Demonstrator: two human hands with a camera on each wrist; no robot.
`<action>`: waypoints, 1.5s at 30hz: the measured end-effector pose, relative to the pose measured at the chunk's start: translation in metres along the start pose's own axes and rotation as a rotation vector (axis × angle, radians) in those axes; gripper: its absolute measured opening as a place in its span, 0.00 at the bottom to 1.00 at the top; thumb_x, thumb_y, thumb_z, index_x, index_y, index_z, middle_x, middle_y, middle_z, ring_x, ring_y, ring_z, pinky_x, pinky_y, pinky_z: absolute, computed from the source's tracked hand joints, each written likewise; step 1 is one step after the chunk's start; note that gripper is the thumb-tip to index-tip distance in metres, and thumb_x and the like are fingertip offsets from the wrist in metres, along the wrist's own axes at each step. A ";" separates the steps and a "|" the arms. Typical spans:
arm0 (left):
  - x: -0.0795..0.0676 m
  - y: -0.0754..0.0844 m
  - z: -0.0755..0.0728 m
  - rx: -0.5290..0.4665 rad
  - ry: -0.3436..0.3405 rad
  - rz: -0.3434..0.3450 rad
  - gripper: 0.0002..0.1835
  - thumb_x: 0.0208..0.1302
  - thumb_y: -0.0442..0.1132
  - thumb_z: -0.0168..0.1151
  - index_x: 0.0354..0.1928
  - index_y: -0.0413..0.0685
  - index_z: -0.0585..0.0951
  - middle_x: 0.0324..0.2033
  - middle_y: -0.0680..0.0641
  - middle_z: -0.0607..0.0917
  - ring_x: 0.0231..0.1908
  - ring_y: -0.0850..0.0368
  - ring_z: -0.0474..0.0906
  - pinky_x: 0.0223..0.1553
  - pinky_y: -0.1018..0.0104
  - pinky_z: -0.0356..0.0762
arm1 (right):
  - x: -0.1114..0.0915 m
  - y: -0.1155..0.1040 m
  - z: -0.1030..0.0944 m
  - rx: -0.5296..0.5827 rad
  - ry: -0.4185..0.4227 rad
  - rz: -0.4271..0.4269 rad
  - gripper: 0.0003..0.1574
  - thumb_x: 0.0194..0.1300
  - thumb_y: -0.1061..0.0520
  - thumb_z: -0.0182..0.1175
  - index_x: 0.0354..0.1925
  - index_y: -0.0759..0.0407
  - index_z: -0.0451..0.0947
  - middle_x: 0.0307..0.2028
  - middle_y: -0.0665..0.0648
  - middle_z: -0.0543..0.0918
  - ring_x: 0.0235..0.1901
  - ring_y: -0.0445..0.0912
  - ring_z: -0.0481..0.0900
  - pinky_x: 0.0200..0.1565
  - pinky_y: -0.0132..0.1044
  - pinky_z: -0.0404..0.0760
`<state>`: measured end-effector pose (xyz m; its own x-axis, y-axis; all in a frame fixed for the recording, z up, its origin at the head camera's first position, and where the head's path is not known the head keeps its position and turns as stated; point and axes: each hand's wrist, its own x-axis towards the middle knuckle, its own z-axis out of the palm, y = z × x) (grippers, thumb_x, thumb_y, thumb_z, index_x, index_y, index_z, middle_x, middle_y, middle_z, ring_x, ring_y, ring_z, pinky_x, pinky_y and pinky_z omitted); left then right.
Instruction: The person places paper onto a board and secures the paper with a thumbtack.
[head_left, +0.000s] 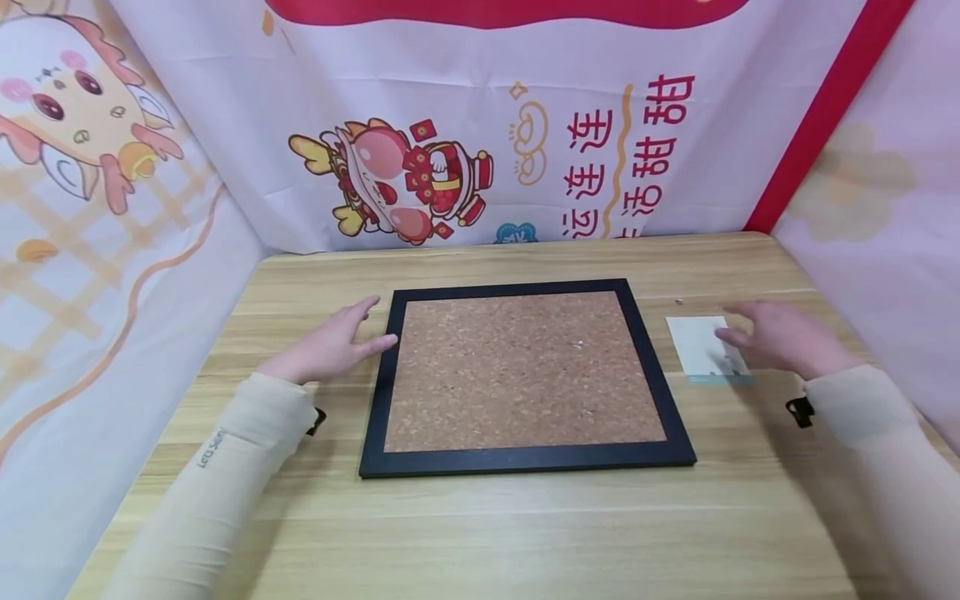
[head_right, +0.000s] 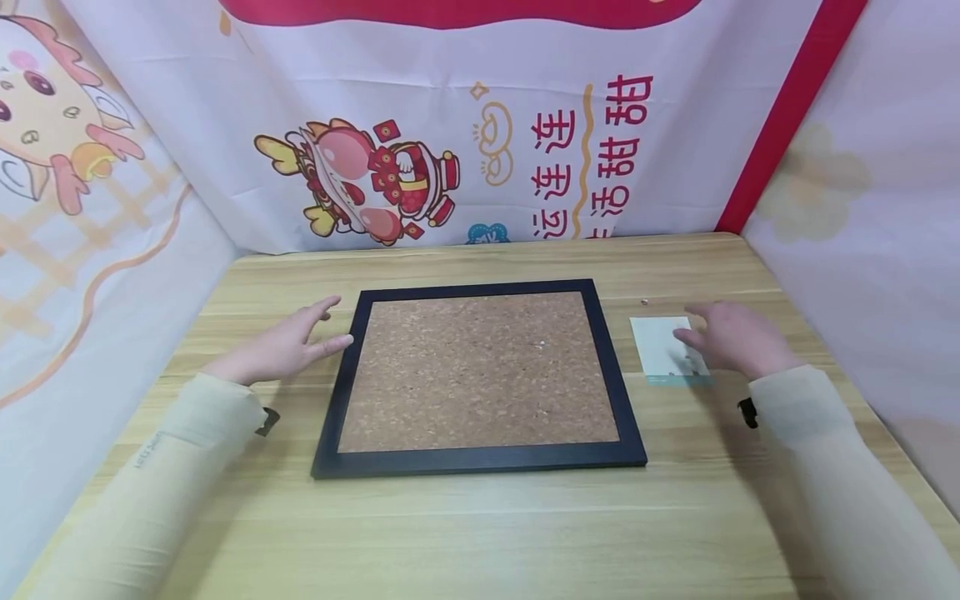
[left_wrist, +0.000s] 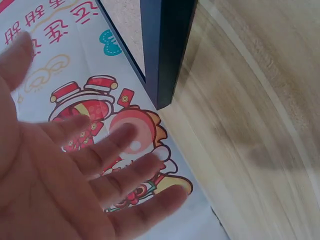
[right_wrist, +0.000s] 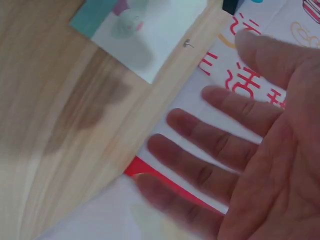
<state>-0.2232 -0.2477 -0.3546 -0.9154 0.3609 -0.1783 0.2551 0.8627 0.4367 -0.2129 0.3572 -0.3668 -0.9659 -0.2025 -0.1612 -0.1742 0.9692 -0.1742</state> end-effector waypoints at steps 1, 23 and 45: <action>0.000 0.000 -0.001 -0.023 -0.007 -0.021 0.48 0.70 0.64 0.52 0.78 0.42 0.47 0.68 0.29 0.64 0.66 0.33 0.63 0.64 0.37 0.60 | 0.001 0.002 0.000 -0.001 -0.005 0.005 0.40 0.71 0.42 0.56 0.64 0.75 0.68 0.56 0.81 0.74 0.54 0.75 0.72 0.53 0.68 0.69; -0.007 0.010 0.029 0.020 -0.234 -0.205 0.26 0.66 0.62 0.60 0.31 0.44 0.76 0.16 0.50 0.75 0.15 0.56 0.71 0.21 0.63 0.68 | 0.022 -0.004 0.009 0.041 -0.274 0.133 0.41 0.62 0.24 0.55 0.11 0.53 0.66 0.12 0.49 0.65 0.15 0.42 0.61 0.24 0.38 0.64; -0.003 0.021 0.033 0.150 -0.217 -0.191 0.24 0.66 0.59 0.62 0.26 0.44 0.77 0.19 0.48 0.75 0.19 0.54 0.73 0.26 0.62 0.71 | 0.041 -0.020 0.009 -0.018 -0.217 0.247 0.36 0.60 0.42 0.70 0.34 0.78 0.75 0.27 0.65 0.76 0.30 0.57 0.73 0.33 0.46 0.76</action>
<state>-0.2049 -0.2188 -0.3741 -0.8674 0.2406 -0.4356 0.1430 0.9589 0.2449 -0.2474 0.3286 -0.3790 -0.9163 0.0154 -0.4002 0.0547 0.9947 -0.0871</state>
